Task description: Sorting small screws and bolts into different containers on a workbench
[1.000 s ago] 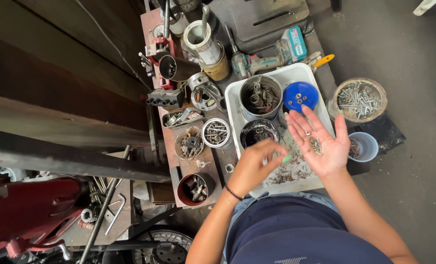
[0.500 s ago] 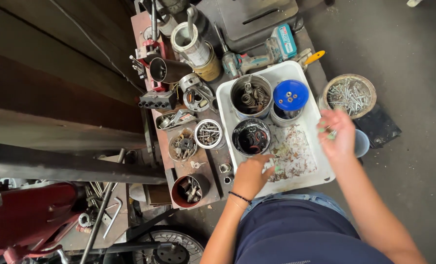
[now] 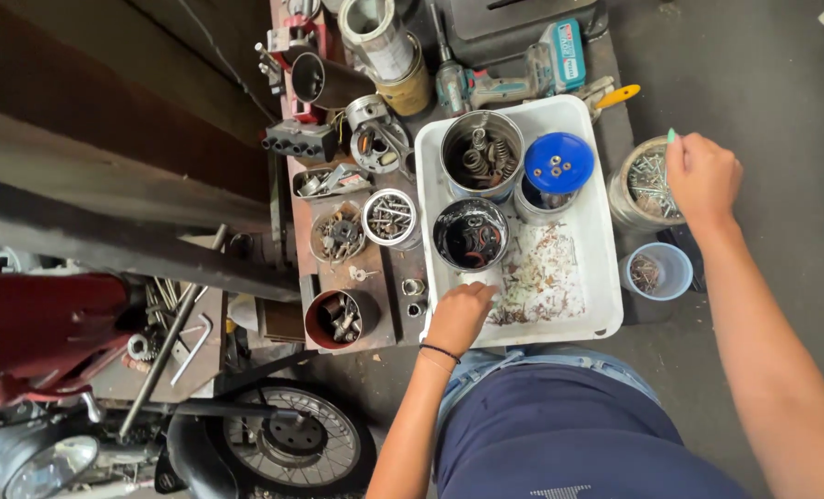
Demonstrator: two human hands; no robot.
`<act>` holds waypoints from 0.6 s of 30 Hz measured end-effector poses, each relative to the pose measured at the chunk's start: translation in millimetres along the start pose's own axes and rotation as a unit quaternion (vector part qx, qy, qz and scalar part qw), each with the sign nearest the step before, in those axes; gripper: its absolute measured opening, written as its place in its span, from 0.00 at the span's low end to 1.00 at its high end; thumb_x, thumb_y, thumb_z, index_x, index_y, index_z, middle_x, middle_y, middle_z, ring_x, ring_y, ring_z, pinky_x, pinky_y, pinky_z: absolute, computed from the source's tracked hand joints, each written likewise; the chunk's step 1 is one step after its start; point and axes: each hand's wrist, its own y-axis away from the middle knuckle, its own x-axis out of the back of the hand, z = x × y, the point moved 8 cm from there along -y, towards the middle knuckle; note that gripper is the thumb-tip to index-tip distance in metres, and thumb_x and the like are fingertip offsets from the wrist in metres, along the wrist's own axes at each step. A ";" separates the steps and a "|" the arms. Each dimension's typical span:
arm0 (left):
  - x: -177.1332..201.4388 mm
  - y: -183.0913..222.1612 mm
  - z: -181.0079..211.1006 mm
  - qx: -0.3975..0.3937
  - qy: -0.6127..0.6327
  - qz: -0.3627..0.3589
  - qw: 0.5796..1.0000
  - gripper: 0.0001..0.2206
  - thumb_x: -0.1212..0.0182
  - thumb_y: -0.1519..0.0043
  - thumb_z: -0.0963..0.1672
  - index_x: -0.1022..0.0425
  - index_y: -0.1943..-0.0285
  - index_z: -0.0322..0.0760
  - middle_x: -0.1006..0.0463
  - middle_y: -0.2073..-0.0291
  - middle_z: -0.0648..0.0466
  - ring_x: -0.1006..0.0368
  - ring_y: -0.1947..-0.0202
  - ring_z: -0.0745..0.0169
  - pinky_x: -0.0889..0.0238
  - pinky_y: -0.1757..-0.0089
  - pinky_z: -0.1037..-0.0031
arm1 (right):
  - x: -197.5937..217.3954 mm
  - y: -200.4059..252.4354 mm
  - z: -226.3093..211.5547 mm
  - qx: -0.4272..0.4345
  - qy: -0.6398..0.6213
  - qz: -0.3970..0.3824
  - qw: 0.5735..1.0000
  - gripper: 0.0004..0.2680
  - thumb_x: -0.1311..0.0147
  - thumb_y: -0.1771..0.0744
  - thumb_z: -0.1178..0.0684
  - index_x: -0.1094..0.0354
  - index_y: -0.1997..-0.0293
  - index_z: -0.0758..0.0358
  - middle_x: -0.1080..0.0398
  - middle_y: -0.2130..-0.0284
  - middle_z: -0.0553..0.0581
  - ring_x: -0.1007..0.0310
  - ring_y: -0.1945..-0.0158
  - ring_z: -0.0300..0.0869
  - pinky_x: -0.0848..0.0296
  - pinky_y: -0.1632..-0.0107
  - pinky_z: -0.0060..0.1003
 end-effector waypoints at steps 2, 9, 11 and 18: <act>-27.3 7.5 -15.7 0.032 0.023 -0.027 0.999 0.13 0.42 0.40 0.41 0.26 0.46 0.39 0.24 0.64 0.49 0.28 0.66 0.43 0.33 0.66 0.57 | -6.9 6.6 3.8 0.015 -0.010 -0.011 1.000 0.16 0.50 0.25 0.51 0.40 0.72 0.63 0.35 0.75 0.59 0.38 0.74 0.60 0.41 0.70 0.52; -113.0 17.6 -59.8 0.136 0.014 -0.125 0.983 0.10 0.42 0.38 0.43 0.28 0.51 0.34 0.27 0.58 0.45 0.29 0.60 0.39 0.31 0.65 0.53 | 0.1 21.8 -14.7 0.119 -0.087 -0.082 0.986 0.07 0.48 0.29 0.55 0.25 0.54 0.68 0.26 0.59 0.62 0.27 0.61 0.54 0.30 0.60 0.49; -81.0 4.5 -36.2 0.082 0.033 -0.036 0.995 0.10 0.42 0.41 0.40 0.27 0.52 0.34 0.26 0.62 0.46 0.29 0.63 0.41 0.32 0.67 0.54 | 21.4 27.4 -31.2 0.136 -0.085 -0.056 0.985 0.06 0.48 0.30 0.58 0.26 0.52 0.68 0.26 0.57 0.61 0.27 0.57 0.54 0.30 0.54 0.49; 17.1 -10.2 4.5 0.042 -0.231 0.218 0.947 0.13 0.46 0.38 0.40 0.30 0.44 0.41 0.30 0.50 0.53 0.35 0.47 0.55 0.41 0.46 0.67 | 20.0 74.4 -119.5 0.163 -0.283 -0.007 0.945 0.05 0.42 0.36 0.63 0.25 0.60 0.63 0.26 0.64 0.60 0.25 0.57 0.53 0.28 0.52 0.42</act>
